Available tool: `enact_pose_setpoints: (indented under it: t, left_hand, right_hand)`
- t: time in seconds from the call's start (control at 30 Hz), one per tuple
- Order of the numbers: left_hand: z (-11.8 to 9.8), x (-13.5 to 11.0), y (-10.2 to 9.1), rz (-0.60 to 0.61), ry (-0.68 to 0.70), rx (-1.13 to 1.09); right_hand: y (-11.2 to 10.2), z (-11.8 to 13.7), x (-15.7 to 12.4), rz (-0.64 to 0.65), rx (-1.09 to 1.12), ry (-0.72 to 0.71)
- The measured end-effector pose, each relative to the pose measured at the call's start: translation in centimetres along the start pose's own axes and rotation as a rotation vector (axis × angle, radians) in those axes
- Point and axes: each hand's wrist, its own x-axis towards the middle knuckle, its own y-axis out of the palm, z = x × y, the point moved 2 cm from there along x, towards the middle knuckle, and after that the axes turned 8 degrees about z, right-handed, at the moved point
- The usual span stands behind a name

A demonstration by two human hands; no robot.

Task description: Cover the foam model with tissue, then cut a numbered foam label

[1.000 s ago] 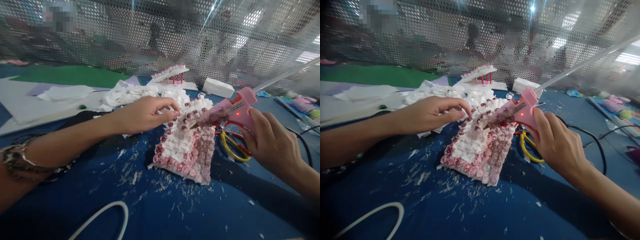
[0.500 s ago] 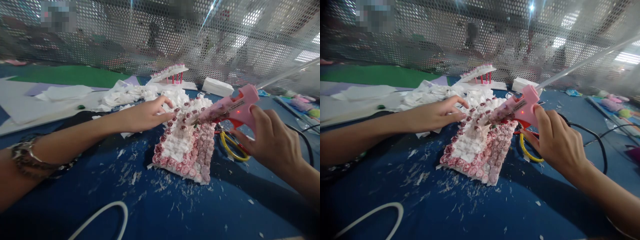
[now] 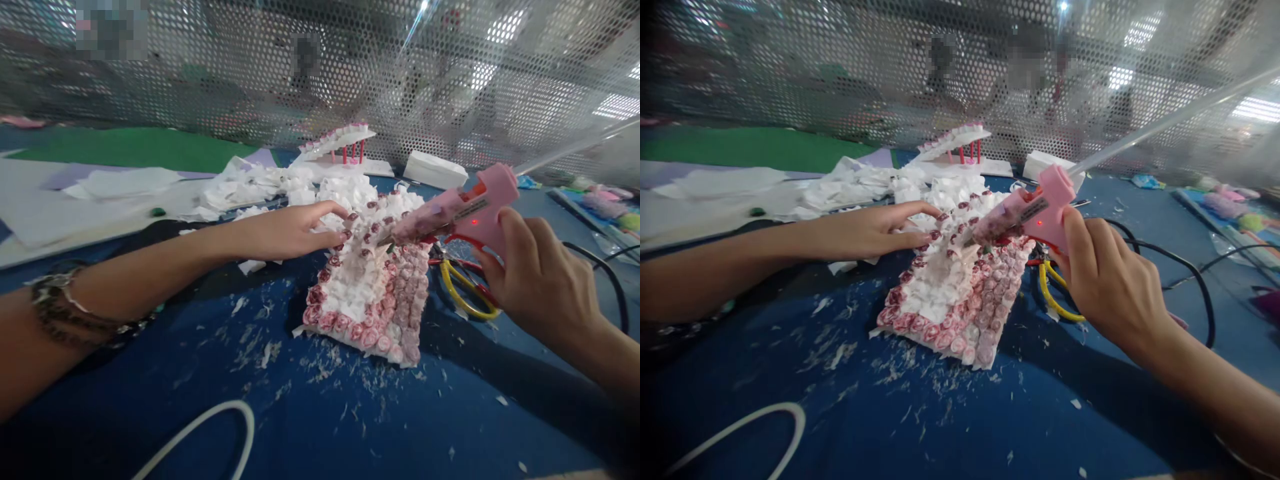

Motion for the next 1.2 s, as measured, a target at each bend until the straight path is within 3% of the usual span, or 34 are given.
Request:
enact_pose_setpoints:
  t: [0.33,0.67,0.93,1.2]
  left_hand:
    - [0.0,-0.3,0.5,-0.077,0.011,-0.043]
    - [0.4,0.1,0.2,-0.018,0.010,-0.044]
    - [0.5,0.3,0.0,-0.013,0.027,0.015]
    - [0.8,0.4,0.0,0.020,0.034,0.017]
  right_hand:
    - [0.3,-1.2,-0.8,0.014,0.088,0.043]
    - [0.0,-0.8,-1.2,0.010,0.108,0.027]
    - [-0.2,-0.4,-0.8,-0.017,-0.060,-0.029]
    - [-0.4,0.0,-0.8,-0.052,-0.095,-0.050]
